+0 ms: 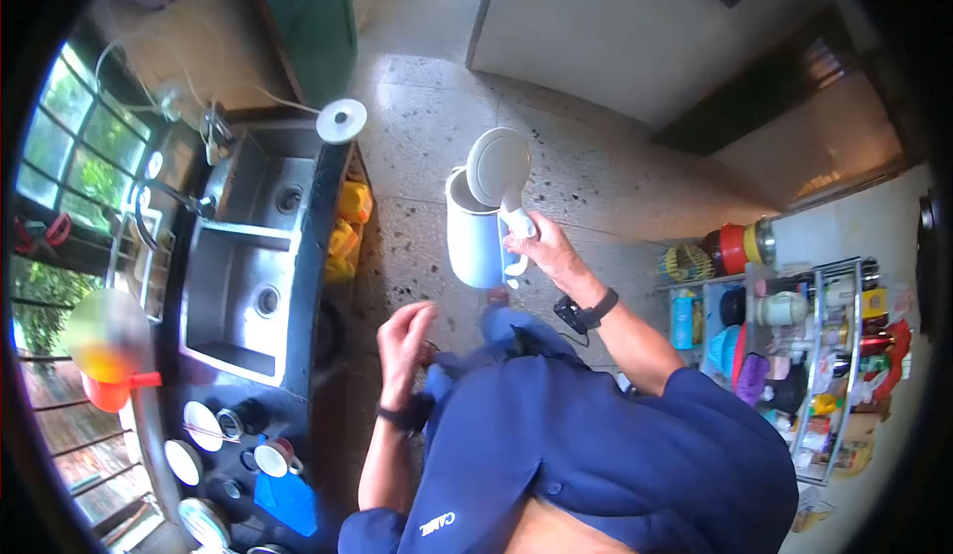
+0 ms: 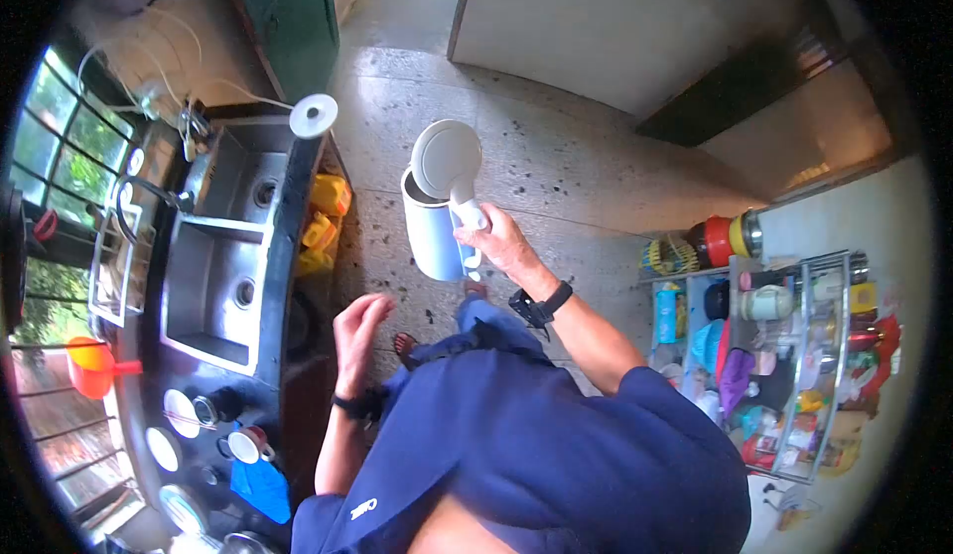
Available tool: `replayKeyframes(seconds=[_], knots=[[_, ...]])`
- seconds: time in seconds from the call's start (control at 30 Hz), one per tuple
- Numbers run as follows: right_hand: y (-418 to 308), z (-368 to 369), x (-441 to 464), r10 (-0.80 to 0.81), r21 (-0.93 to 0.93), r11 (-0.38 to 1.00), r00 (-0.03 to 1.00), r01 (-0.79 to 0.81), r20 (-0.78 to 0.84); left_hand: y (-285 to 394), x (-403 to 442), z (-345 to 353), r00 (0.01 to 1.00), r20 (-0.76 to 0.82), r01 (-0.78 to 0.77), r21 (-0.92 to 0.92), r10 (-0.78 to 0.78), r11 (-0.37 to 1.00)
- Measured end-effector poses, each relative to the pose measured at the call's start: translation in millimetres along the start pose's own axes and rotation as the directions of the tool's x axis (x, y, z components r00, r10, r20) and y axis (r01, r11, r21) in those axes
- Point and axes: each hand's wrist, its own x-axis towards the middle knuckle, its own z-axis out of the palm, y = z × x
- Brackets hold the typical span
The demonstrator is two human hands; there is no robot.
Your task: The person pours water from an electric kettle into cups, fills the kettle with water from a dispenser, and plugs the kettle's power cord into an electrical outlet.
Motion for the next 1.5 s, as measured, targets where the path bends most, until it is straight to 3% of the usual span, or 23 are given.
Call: replayKeyframes(seconds=[0.03, 0.07, 0.1, 0.17, 0.23, 0.3, 0.37, 0.43, 0.47, 0.5, 0.57, 0.67, 0.77, 0.83, 0.97, 1.03, 1.17, 1.33, 1.4, 1.5], knots=[[1, 3, 2, -0.002, 0.046, 0.999, 0.999, 0.001, 0.036, -5, 25, 17, 0.985, 0.119, -0.135, 0.057, 0.127, 0.989], [2, 2, 3, 0.02, 0.02, 1.0, 1.0, -0.02, 0.023, 17, 40, 39, 0.966, 0.251, -0.094, 0.111, 0.064, 0.989], [5, -1, 6, 0.007, 0.046, 0.999, 1.0, -0.008, 0.03, 16, 63, 59, 0.936, 0.331, -0.162, 0.095, 0.122, 0.982], [9, -16, 14, 0.001, 0.058, 0.998, 1.0, -0.001, 0.001, 33, 92, 102, 0.89, 0.454, -0.097, 0.087, 0.048, 0.991], [20, -38, 28, -0.037, 0.001, 0.999, 0.999, 0.037, -0.001, 30, 117, 143, 0.902, 0.433, -0.008, 0.027, -0.004, 1.0], [36, -63, 42, 0.023, -0.11, 0.993, 0.996, -0.033, -0.09, 24, 141, 173, 0.911, 0.403, 0.066, 0.065, -0.087, 0.996], [59, -85, 60, 0.006, -0.086, 0.996, 1.0, -0.008, -0.017, 17, 167, 198, 0.916, 0.401, -0.009, 0.033, -0.005, 0.999], [40, -104, 72, -0.088, -0.323, 0.942, 0.995, 0.095, 0.036, 33, 181, 223, 0.938, 0.323, 0.127, 0.009, -0.124, 0.992], [15, -114, 75, -0.055, -0.365, 0.928, 0.996, 0.077, 0.071, 24, 198, 232, 0.94, 0.309, 0.148, 0.008, -0.144, 0.989], [-3, -124, 77, -0.014, -0.407, 0.912, 0.994, 0.057, 0.106, 31, 207, 245, 0.96, 0.231, 0.144, 0.069, -0.156, 0.987], [28, -154, 107, -0.221, -0.469, 0.843, 0.964, 0.264, 0.147, 34, 232, 274, 0.977, 0.211, 0.025, 0.014, -0.027, 1.0], [-9, -205, 134, -0.28, -0.486, 0.813, 0.947, 0.32, 0.155, 55, 267, 314, 0.983, 0.182, -0.025, 0.055, 0.015, 0.998], [-20, -253, 170, -0.341, -0.542, 0.754, 0.926, 0.371, 0.16, 70, 310, 350, 0.97, 0.23, -0.076, -0.008, 0.076, 0.997], [-28, -283, 196, -0.436, -0.478, 0.744, 0.882, 0.467, 0.182, 93, 337, 374, 0.955, 0.279, -0.114, 0.038, 0.099, 0.993], [-67, -353, 251, -0.395, -0.596, 0.703, 0.91, 0.388, 0.127, 111, 426, 406, 0.921, 0.319, -0.25, 0.041, 0.224, 0.967], [-89, -403, 284, -0.583, -0.68, 0.601, 0.812, 0.42, -0.014, 138, 462, 425, 0.918, 0.339, -0.221, 0.005, 0.206, 0.975], [-149, -501, 350, -0.666, -0.804, 0.527, 0.721, 0.274, -0.191, 196, 551, 455, 0.905, 0.341, -0.287, 0.044, 0.256, 0.957], [-242, -599, 441, -0.76, -0.901, 0.402, 0.609, 0.165, -0.227, 287, 658, 505, 0.869, 0.368, -0.397, 0.116, 0.332, 0.91], [-281, -629, 474, -0.853, -0.976, 0.198, 0.506, 0.089, -0.127, 327, 693, 530, 0.801, 0.429, -0.495, 0.081, 0.418, 0.865], [-337, -666, 523, -0.889, -0.996, 0.087, 0.452, 0.023, -0.067, 378, 749, 564, 0.759, 0.47, -0.549, 0.09, 0.451, 0.831]])
